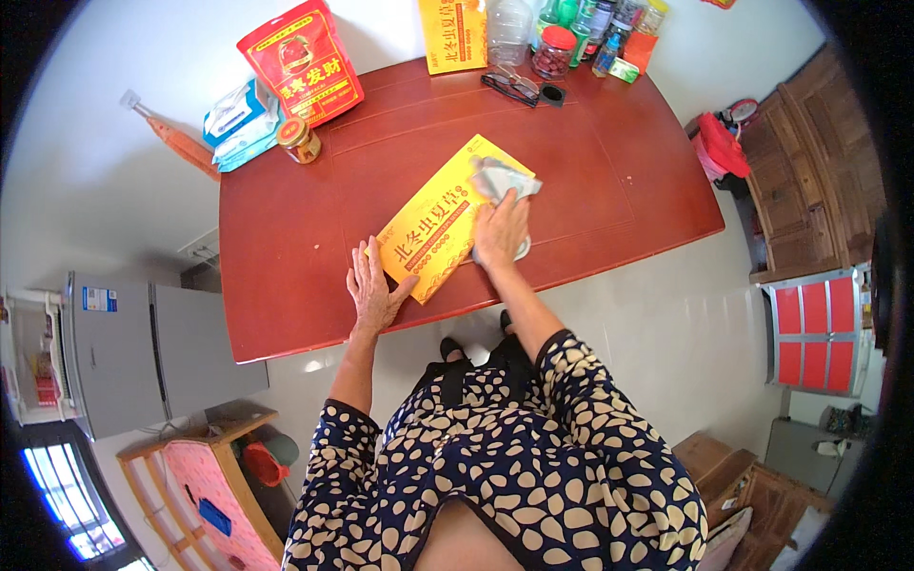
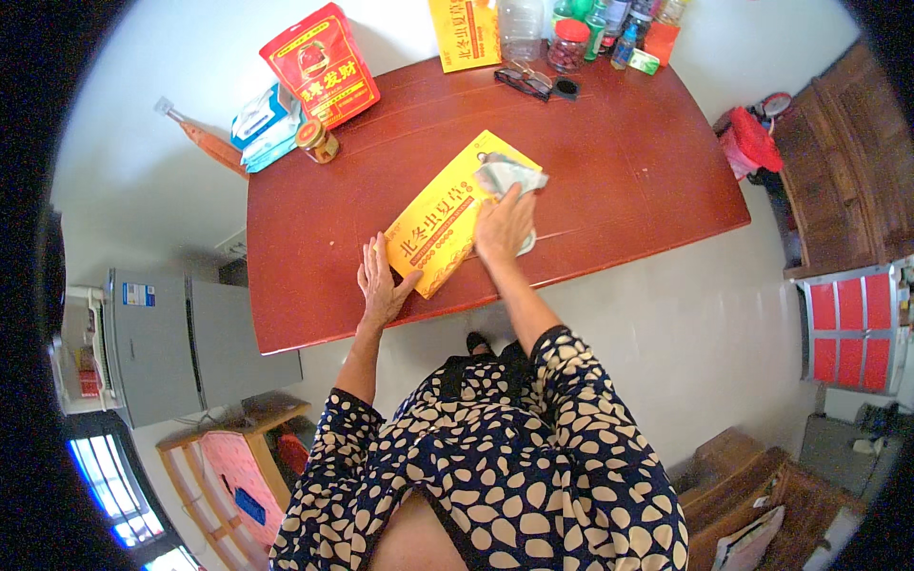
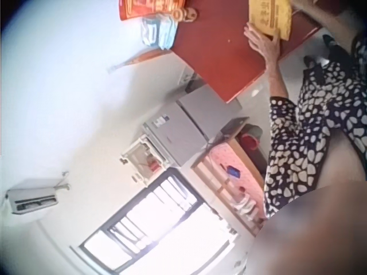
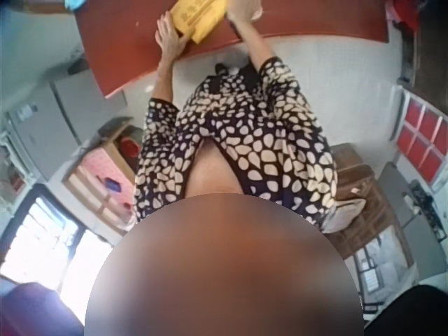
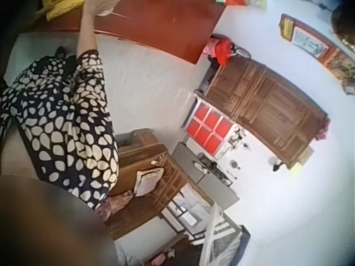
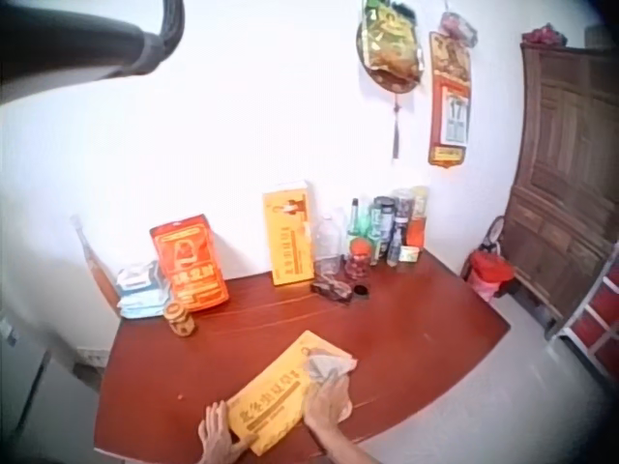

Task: The person wipes the surfaces of several food packaging items on a table using a cloth. They clean a yellow box, a red pouch, and a small jar, handling each item one at a time and wiping all visible sides before placing them back on the table.

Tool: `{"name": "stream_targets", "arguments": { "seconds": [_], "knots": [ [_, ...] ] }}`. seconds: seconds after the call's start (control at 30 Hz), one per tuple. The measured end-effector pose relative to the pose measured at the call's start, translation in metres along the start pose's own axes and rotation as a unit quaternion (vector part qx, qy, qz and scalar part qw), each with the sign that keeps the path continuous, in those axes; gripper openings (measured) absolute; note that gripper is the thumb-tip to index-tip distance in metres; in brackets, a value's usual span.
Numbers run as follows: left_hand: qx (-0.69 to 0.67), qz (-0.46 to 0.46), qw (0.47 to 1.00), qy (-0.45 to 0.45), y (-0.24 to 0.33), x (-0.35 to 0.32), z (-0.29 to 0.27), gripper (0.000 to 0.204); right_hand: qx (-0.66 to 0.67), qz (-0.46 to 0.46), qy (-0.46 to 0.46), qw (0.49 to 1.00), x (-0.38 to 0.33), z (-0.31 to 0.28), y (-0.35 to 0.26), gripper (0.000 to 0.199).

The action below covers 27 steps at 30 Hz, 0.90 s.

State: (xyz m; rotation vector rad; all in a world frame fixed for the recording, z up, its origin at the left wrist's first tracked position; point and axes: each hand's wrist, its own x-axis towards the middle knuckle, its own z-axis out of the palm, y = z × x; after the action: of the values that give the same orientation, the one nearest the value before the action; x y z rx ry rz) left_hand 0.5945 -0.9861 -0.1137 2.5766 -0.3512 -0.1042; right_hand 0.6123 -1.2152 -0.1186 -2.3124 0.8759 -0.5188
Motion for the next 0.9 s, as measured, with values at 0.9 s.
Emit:
{"name": "stream_targets", "arguments": {
  "seconds": [0.9],
  "knots": [
    [-0.033, -0.007, 0.994, 0.102, -0.002, 0.000, 0.008, 0.111, -0.010, -0.469, -0.178, 0.865, -0.055, -0.023, -0.052, 0.040]
  ]
}}
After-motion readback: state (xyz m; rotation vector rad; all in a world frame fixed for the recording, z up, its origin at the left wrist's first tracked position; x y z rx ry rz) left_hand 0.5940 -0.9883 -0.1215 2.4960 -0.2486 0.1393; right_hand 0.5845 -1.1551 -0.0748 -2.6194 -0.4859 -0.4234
